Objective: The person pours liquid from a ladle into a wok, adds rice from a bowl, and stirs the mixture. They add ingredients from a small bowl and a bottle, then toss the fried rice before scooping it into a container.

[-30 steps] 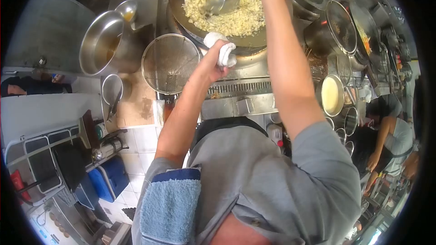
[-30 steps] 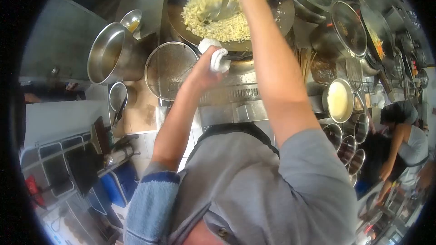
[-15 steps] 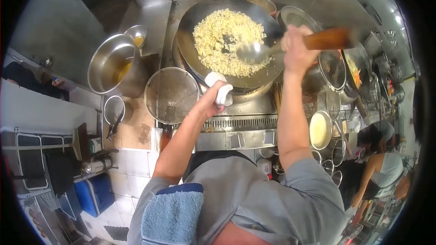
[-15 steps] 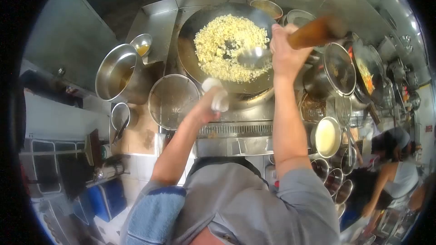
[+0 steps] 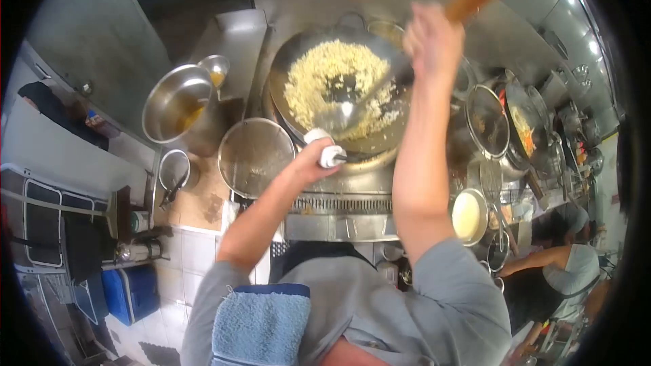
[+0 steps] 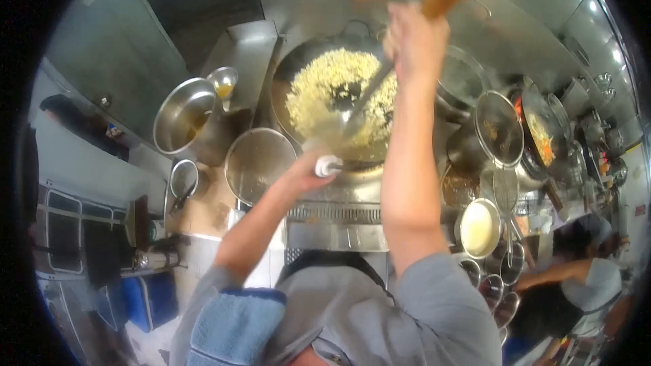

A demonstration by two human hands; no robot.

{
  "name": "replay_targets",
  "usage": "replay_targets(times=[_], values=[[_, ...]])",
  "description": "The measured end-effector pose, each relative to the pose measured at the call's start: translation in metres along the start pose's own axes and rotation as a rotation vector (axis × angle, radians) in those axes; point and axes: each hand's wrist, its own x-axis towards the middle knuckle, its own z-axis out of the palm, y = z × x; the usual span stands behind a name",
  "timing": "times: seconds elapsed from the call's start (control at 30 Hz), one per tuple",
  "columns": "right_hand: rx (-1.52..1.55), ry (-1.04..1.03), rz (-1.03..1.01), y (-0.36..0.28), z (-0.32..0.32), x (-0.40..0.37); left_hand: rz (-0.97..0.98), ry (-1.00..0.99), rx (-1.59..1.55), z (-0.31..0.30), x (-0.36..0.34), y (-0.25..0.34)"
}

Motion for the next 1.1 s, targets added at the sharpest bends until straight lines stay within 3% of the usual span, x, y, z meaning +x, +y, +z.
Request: replay_targets(times=[0.07, 0.13, 0.2, 0.27, 0.3, 0.33, 0.43, 0.47, 0.53, 0.57, 0.63, 0.67, 0.7, 0.77, 0.8, 0.87, 0.93, 0.97, 1.0, 1.03, 1.1], values=[[-0.119, 0.183, -0.085, 0.018, 0.005, -0.035, 0.157, 0.169, 0.066, 0.021, -0.012, -0.02], [-0.064, 0.189, -0.079, 0.044, -0.012, 0.006, 0.252, 0.168, -0.022, 0.035, -0.056, -0.066], [0.018, 0.041, -0.023, 0.003, -0.028, 0.05, 0.393, 0.16, -0.092, 0.044, -0.114, -0.111], [-0.024, -0.012, -0.048, -0.032, -0.031, 0.014, 0.323, 0.088, -0.081, 0.048, -0.131, -0.1], [-0.088, 0.03, -0.06, -0.033, -0.023, -0.036, 0.167, 0.194, -0.154, 0.05, -0.114, -0.076], [-0.151, 0.065, -0.084, -0.032, -0.012, -0.064, 0.214, 0.072, -0.081, 0.046, -0.086, -0.051], [-0.397, 0.132, -0.178, 0.034, -0.024, -0.036, 0.435, 0.244, 0.306, 0.042, -0.064, -0.068], [-0.383, 0.168, -0.126, 0.021, -0.022, -0.006, 0.316, 0.261, -0.092, 0.037, -0.066, -0.09], [-0.146, -0.002, 0.032, -0.025, -0.024, 0.033, 0.247, 0.215, -0.007, 0.028, -0.116, -0.125], [-0.085, -0.058, 0.049, -0.049, -0.024, 0.022, 0.233, 0.189, -0.012, 0.033, -0.116, -0.111], [-0.242, 0.029, -0.222, -0.039, -0.021, -0.044, 0.177, 0.158, -0.055, 0.042, -0.115, -0.091], [-0.315, 0.076, -0.35, -0.028, -0.017, -0.064, 0.226, 0.129, -0.076, 0.042, -0.084, -0.064], [-0.466, 0.138, -0.537, 0.008, -0.021, -0.062, 0.363, 0.119, 0.119, 0.04, -0.072, -0.065], [-0.563, 0.13, -0.264, 0.017, -0.028, -0.033, 0.651, 0.18, 0.506, 0.036, -0.048, -0.068], [-0.619, 0.116, -0.128, 0.022, -0.031, -0.019, 0.332, 0.181, 0.01, 0.047, -0.057, -0.075], [-0.262, -0.075, 0.105, -0.018, -0.03, 0.026, 0.27, 0.165, -0.082, 0.029, -0.101, -0.113], [-0.283, -0.05, -0.087, -0.036, -0.017, -0.009, 0.203, 0.122, 0.051, 0.05, -0.143, -0.102], [-0.324, -0.004, -0.207, -0.027, -0.014, -0.048, 0.148, 0.091, -0.043, 0.041, -0.127, -0.082], [-0.358, 0.043, -0.324, -0.017, -0.009, -0.074, 0.217, 0.083, -0.063, 0.035, -0.098, -0.062], [-0.487, 0.096, -0.516, 0.004, -0.004, -0.08, 0.267, 0.206, -0.046, 0.056, -0.088, -0.037], [-0.562, 0.156, -0.306, 0.031, -0.007, -0.053, 0.483, 0.065, 0.38, 0.02, -0.06, -0.053]])
